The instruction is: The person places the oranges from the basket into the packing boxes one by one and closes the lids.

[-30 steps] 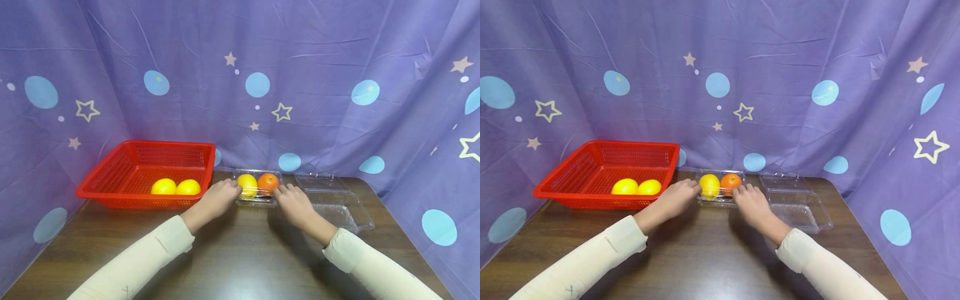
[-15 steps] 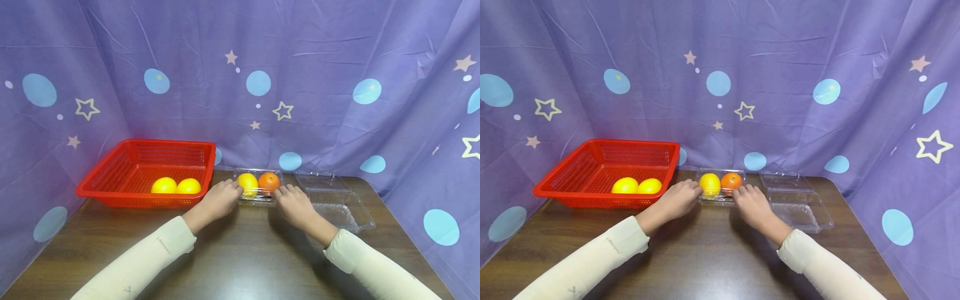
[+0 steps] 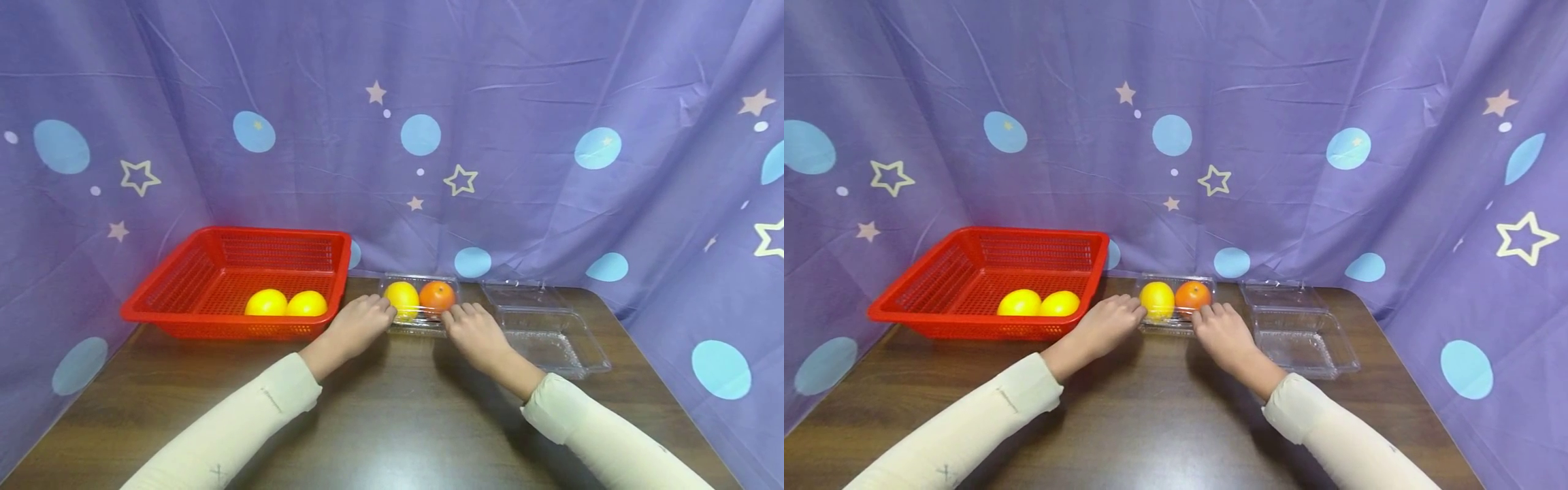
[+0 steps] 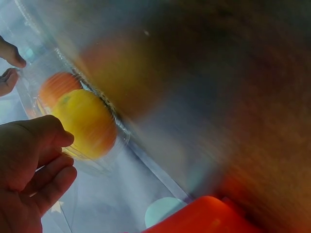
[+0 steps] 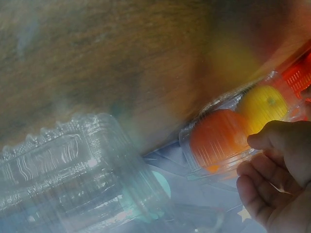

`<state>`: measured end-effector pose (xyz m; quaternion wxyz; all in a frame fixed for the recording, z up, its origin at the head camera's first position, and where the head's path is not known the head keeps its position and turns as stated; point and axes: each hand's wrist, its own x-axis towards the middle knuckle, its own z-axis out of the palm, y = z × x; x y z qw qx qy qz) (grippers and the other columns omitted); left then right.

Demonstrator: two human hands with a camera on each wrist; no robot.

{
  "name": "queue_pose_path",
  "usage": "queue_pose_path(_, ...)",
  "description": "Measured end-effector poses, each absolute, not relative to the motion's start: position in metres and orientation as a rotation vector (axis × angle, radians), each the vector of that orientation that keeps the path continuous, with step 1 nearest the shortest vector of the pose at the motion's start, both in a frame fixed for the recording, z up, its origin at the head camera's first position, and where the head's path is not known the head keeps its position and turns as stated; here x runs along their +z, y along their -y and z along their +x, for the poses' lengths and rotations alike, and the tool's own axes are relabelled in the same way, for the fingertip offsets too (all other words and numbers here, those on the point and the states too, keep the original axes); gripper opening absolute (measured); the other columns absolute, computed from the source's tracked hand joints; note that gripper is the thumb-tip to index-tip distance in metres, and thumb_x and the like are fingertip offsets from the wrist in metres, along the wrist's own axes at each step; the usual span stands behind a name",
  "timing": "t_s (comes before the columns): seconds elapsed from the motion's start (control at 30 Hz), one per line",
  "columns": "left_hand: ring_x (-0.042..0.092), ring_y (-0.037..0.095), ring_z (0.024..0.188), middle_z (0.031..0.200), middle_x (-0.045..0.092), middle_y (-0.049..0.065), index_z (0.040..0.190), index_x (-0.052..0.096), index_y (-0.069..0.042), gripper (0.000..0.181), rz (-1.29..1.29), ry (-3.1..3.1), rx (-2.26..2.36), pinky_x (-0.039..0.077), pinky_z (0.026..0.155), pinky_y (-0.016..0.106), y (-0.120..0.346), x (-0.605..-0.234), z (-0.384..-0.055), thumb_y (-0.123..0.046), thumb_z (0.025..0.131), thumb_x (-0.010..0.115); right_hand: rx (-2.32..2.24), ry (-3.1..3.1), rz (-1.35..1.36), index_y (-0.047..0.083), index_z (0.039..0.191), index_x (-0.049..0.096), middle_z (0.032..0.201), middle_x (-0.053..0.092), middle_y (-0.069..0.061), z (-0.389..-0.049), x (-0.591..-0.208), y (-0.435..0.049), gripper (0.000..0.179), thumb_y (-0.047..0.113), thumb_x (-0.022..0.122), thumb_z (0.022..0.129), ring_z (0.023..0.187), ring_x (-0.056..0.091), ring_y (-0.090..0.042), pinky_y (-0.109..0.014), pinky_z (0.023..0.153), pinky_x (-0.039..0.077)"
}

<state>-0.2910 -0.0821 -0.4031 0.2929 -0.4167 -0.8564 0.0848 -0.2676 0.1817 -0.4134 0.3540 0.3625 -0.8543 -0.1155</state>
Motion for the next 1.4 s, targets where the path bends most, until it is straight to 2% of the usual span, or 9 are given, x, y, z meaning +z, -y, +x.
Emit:
queue_pose_path(0.33, 0.064, 0.023, 0.076, 0.084, 0.069, 0.007, 0.095, 0.074, -0.004, 0.011, -1.146, 2.295, 0.215, 0.057, 0.070, 0.034, 0.084, -0.405, -0.294, 0.002, 0.086, 0.076, -0.309, 2.214, 0.950, 0.002, 0.085, 0.061, 0.080, 0.063, -0.010, -0.270, -0.414, -0.180, 0.014, -0.003, 0.073, 0.080, 0.068, 0.058, -0.027, -0.037, 0.062, 0.048)
queue_pose_path(0.67, 0.064, 0.022, 0.074, 0.083, 0.069, 0.006, 0.094, 0.075, -0.004, 0.012, -1.138, 2.298, 0.172, 0.057, 0.068, 0.033, 0.084, -0.401, -0.292, 0.001, 0.084, 0.080, -0.272, 2.266, 0.959, 0.001, 0.087, 0.062, 0.081, 0.065, -0.011, -0.270, -0.412, -0.181, 0.015, -0.006, 0.070, 0.078, 0.070, 0.060, -0.028, -0.039, 0.065, 0.052)
queue_pose_path(0.9, 0.063, 0.022, 0.073, 0.080, 0.068, 0.006, 0.091, 0.074, -0.005, 0.011, -1.140, 2.282, 0.142, 0.057, 0.067, 0.033, 0.083, -0.401, -0.293, 0.002, 0.084, 0.078, -0.263, 2.251, 0.949, 0.002, 0.085, 0.062, 0.081, 0.065, -0.009, -0.271, -0.413, -0.181, 0.020, -0.006, 0.076, 0.075, 0.068, 0.059, -0.026, -0.037, 0.064, 0.052)
queue_pose_path(1.1, 0.064, 0.023, 0.074, 0.081, 0.067, 0.005, 0.089, 0.073, -0.005, 0.011, -1.127, 2.281, 0.159, 0.057, 0.068, 0.034, 0.083, -0.400, -0.291, 0.003, 0.084, 0.076, -0.237, 2.247, 0.946, 0.002, 0.086, 0.062, 0.081, 0.066, -0.009, -0.270, -0.413, -0.182, 0.015, -0.004, 0.074, 0.079, 0.068, 0.059, -0.026, -0.037, 0.063, 0.051)
queue_pose_path(1.23, 0.062, 0.023, 0.073, 0.080, 0.066, 0.005, 0.088, 0.071, -0.006, 0.005, -1.108, 2.323, 0.136, 0.055, 0.065, 0.035, 0.082, -0.398, -0.289, -0.007, 0.086, 0.076, -0.180, 2.283, 0.943, 0.002, 0.086, 0.063, 0.081, 0.065, -0.009, -0.268, -0.411, -0.182, 0.013, 0.001, 0.074, 0.079, 0.068, 0.059, -0.027, -0.038, 0.063, 0.051)
queue_pose_path(1.4, 0.060, 0.023, 0.069, 0.078, 0.064, 0.004, 0.085, 0.069, -0.008, 0.016, -1.066, 2.353, 0.055, 0.053, 0.059, 0.036, 0.079, -0.394, -0.287, -0.023, 0.089, 0.075, -0.057, 2.318, 0.908, 0.005, 0.080, 0.062, 0.075, 0.062, -0.007, -0.266, -0.402, -0.180, 0.017, 0.011, 0.078, 0.085, 0.063, 0.057, -0.026, -0.039, 0.058, 0.049)
